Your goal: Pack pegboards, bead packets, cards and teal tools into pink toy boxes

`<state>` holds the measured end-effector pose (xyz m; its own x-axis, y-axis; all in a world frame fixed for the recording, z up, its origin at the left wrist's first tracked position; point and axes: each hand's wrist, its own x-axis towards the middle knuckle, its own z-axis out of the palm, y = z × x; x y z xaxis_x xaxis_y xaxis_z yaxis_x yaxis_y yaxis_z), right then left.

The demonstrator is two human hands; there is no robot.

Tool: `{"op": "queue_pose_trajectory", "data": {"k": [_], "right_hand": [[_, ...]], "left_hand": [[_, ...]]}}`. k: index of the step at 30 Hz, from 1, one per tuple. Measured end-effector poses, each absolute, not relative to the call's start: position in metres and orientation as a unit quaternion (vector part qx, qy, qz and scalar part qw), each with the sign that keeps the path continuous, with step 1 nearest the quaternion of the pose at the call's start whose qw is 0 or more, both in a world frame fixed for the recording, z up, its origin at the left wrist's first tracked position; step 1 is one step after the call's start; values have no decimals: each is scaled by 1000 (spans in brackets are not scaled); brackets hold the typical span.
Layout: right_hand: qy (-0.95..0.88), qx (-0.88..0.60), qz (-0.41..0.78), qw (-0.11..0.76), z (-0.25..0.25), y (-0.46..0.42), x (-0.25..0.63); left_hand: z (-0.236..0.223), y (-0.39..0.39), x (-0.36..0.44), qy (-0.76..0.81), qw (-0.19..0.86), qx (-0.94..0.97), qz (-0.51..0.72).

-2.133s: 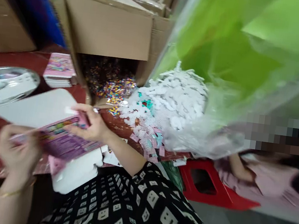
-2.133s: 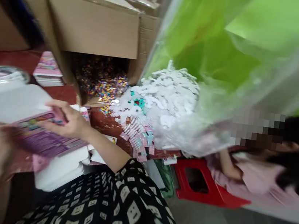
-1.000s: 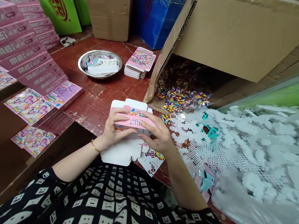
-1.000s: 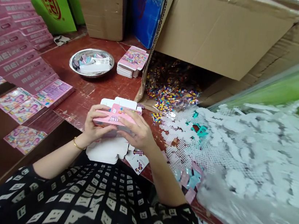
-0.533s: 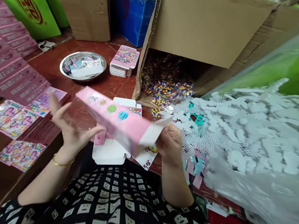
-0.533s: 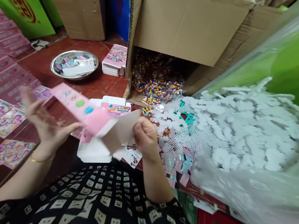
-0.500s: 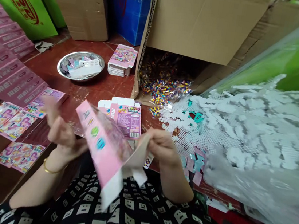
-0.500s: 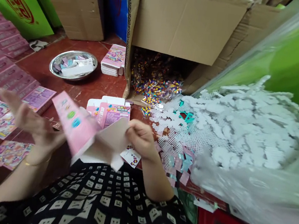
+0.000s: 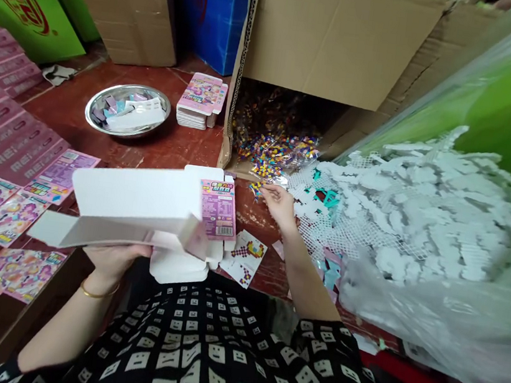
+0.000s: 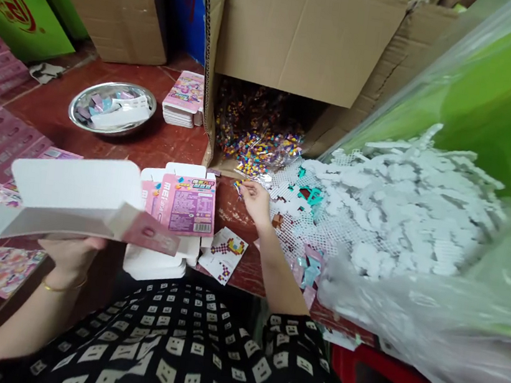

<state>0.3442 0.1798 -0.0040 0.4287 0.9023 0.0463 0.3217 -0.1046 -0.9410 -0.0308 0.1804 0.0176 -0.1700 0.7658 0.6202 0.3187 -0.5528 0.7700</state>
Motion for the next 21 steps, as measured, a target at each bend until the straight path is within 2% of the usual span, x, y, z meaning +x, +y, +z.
{"op": "queue_pose_trajectory", "data": {"k": [4,10,15,18,21], "right_hand": [[-508,-727,252,387,-40,238,352],[-563,-698,265,356,-49,302,330],[-568,-670,243,412,-34,289,331],[-568,-632,225,477,8,254,324],[-663,-478,228,529,65,213,304]], "left_hand": [[10,181,-19,441,201,562,671],[16,174,-18,524,265,549,594],[36,172,-18,572,348,577,468],[53,175,-5,584,386,613,366],[66,177,11,561,403,642,334]]}}
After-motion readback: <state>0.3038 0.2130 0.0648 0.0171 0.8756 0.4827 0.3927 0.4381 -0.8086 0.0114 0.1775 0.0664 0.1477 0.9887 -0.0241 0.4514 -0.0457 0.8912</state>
